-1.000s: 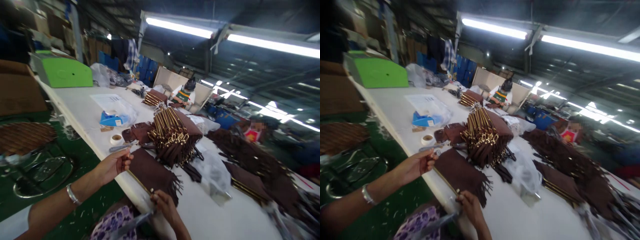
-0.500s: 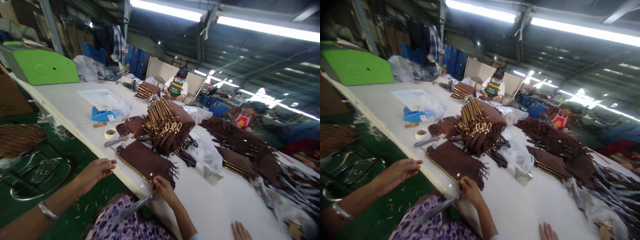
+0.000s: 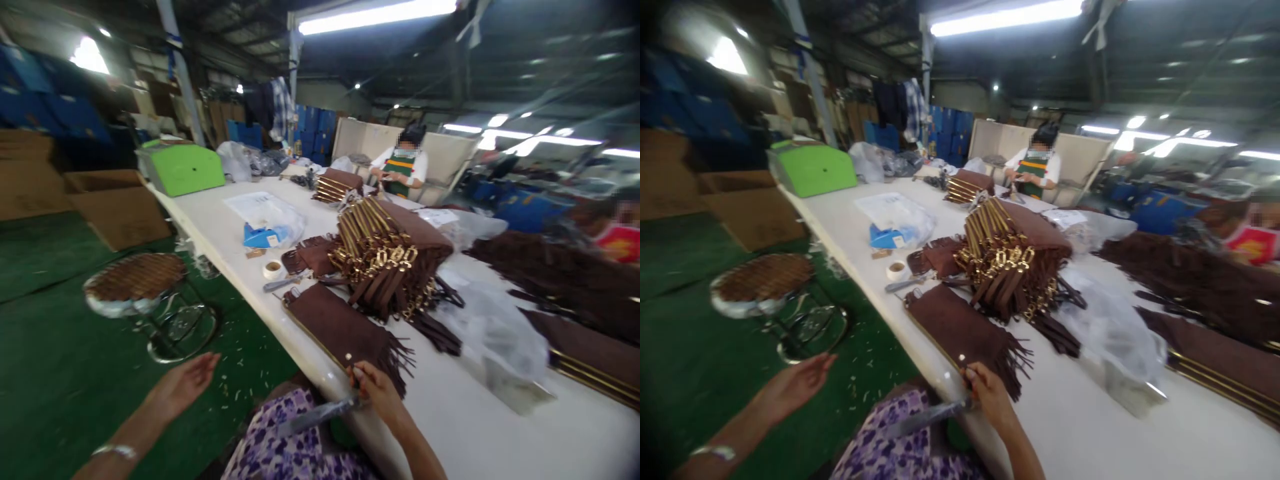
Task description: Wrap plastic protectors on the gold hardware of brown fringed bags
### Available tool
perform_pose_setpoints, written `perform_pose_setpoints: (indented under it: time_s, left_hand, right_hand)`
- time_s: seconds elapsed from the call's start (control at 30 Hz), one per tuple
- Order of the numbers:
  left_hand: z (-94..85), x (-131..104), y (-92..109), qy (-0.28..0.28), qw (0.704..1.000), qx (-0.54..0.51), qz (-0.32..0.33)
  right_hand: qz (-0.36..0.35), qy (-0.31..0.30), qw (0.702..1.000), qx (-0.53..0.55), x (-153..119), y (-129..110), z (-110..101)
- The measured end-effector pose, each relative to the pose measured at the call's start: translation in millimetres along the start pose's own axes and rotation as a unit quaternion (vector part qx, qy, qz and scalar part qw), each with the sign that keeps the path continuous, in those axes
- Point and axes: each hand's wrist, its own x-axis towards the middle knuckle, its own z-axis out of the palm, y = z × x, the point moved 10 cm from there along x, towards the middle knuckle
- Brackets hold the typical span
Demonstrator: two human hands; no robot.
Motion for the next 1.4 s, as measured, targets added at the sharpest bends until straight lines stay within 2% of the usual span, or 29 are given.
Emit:
perform_pose_setpoints:
  time_s: [0.07, 0.13, 0.2, 0.27, 0.37, 0.47, 0.57, 0.63, 0.67, 0.73, 0.8, 0.83, 0.9, 0.97, 1.07, 1.23, 1.3, 1.4]
  left_hand:
    - [20.2, 14, -22, -0.058, 0.997, 0.038, -0.014]
    - [50.3, 19, -37, -0.156, 0.983, 0.095, -0.021]
    - [78.1, 11, -46, -0.241, 0.960, 0.142, -0.015]
    - [94.6, 1, -49, -0.279, 0.946, 0.167, -0.007]
    - [99.8, -5, -53, -0.280, 0.941, 0.192, -0.003]
    - [89.4, 2, -59, -0.239, 0.943, 0.233, 0.015]
    - [83.7, 13, -78, -0.205, 0.916, 0.344, 0.021]
    - [93.2, 20, -93, -0.198, 0.866, 0.457, 0.051]
    - [104.7, 21, -99, -0.205, 0.829, 0.513, 0.087]
    - [137.9, 17, -113, -0.249, 0.740, 0.598, 0.180]
    - [166.8, 11, -135, -0.305, 0.658, 0.647, 0.233]
    - [175.5, 10, -149, -0.329, 0.630, 0.663, 0.234]
    - [181.7, 15, -175, -0.361, 0.602, 0.685, 0.195]
    - [177.8, 23, -198, -0.374, 0.591, 0.701, 0.138]
    - [164.9, 35, -221, -0.375, 0.601, 0.705, 0.045]
    - [150.6, 32, -234, -0.399, 0.632, 0.658, -0.097]
    - [146.6, 31, -233, -0.392, 0.642, 0.647, -0.124]
    - [140.5, 37, -231, -0.364, 0.633, 0.675, -0.106]
  right_hand:
    - [0.008, 0.000, 1.000, -0.006, 3, 7, -1]
    - [0.015, -0.003, 1.000, -0.002, 5, 12, -2]
    - [0.014, -0.006, 1.000, 0.004, 5, 13, -1]
    - [0.007, -0.007, 1.000, 0.005, 5, 11, -1]
    - [-0.002, 0.001, 1.000, 0.002, 3, 7, -2]
    - [-0.009, 0.007, 1.000, -0.008, 1, 0, -3]
    - [-0.020, 0.004, 0.999, -0.043, -2, -9, 1]
    - [-0.044, 0.002, 0.993, -0.107, -2, -18, 5]
    - [-0.062, 0.001, 0.987, -0.148, -2, -23, 8]
    - [-0.100, 0.000, 0.968, -0.228, -2, -31, 15]
    - [-0.128, -0.004, 0.948, -0.293, -1, -36, 22]
    - [-0.136, -0.006, 0.938, -0.317, 0, -37, 25]
    - [-0.140, -0.004, 0.925, -0.352, 1, -40, 30]
    - [-0.131, 0.000, 0.919, -0.372, 1, -42, 33]
    - [-0.113, 0.014, 0.925, -0.363, -2, -47, 33]
    - [-0.128, 0.019, 0.954, -0.270, -9, -54, 28]
    - [-0.141, 0.024, 0.949, -0.280, -10, -54, 25]
    - [-0.146, 0.026, 0.935, -0.323, -6, -51, 22]
